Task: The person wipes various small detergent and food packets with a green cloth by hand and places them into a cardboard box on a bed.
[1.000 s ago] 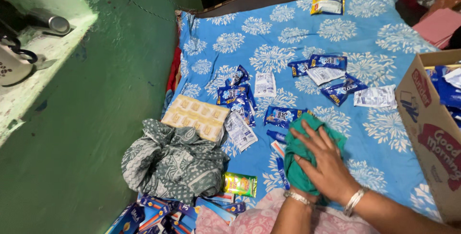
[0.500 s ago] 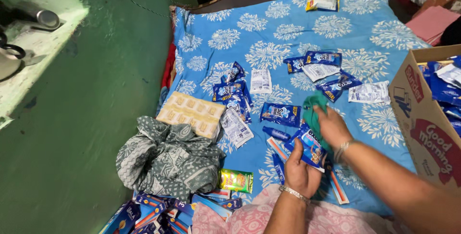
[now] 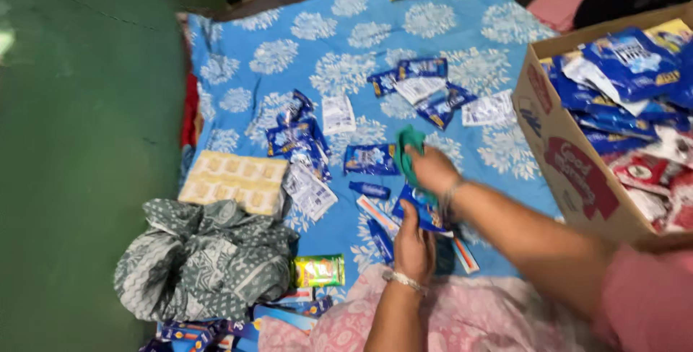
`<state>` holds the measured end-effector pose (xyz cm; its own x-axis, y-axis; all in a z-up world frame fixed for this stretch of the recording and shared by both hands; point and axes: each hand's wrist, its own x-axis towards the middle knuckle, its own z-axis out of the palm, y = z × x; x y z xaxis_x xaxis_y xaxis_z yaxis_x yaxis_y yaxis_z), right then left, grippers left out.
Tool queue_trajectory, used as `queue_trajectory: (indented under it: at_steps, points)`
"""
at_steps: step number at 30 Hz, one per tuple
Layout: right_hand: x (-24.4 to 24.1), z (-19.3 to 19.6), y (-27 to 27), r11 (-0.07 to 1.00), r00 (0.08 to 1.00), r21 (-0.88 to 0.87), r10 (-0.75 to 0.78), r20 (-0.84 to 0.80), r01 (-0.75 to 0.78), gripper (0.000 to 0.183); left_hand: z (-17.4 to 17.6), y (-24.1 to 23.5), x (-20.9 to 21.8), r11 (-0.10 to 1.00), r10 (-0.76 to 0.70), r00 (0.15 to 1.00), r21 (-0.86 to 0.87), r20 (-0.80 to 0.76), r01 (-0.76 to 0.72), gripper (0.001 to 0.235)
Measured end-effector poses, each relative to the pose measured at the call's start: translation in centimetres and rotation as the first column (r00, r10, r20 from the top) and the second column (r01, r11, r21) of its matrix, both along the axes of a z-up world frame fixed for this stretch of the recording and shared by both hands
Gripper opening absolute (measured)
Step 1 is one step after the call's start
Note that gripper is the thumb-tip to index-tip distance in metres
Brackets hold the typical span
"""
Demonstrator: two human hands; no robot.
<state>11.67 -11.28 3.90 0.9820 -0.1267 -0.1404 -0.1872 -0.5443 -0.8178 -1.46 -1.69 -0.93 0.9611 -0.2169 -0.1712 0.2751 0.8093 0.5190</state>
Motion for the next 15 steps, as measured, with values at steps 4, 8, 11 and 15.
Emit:
queue_trajectory:
  at_steps: [4, 8, 11, 15]
  points:
    - [-0.2, -1.5, -1.6, 0.915, 0.975, 0.374, -0.074, -0.209, 0.149, 0.060, -0.7, -0.6, 0.1, 0.985, -0.009, 0.996, -0.169, 0.084, 0.023, 0.055]
    - [-5.2, -0.5, 1.1, 0.982, 0.993, 0.147, -0.113, -0.019, 0.115, 0.046, 1.5, 0.3, 0.4, 0.987, 0.015, 0.997, -0.162, 0.076, -0.002, 0.057]
    - [-10.7, 0.5, 3.6, 0.999, 0.999, -0.033, -0.018, 0.031, 0.019, 0.043, 2.6, 1.4, 0.4, 0.991, 0.015, 1.000, -0.131, 0.001, -0.014, 0.067]
    - [-13.9, 1.6, 3.7, 0.989, 0.994, -0.104, 0.110, 0.008, -0.108, 0.042, 1.4, 2.0, 1.1, 0.992, 0.116, 0.992, -0.057, 0.058, -0.112, 0.074]
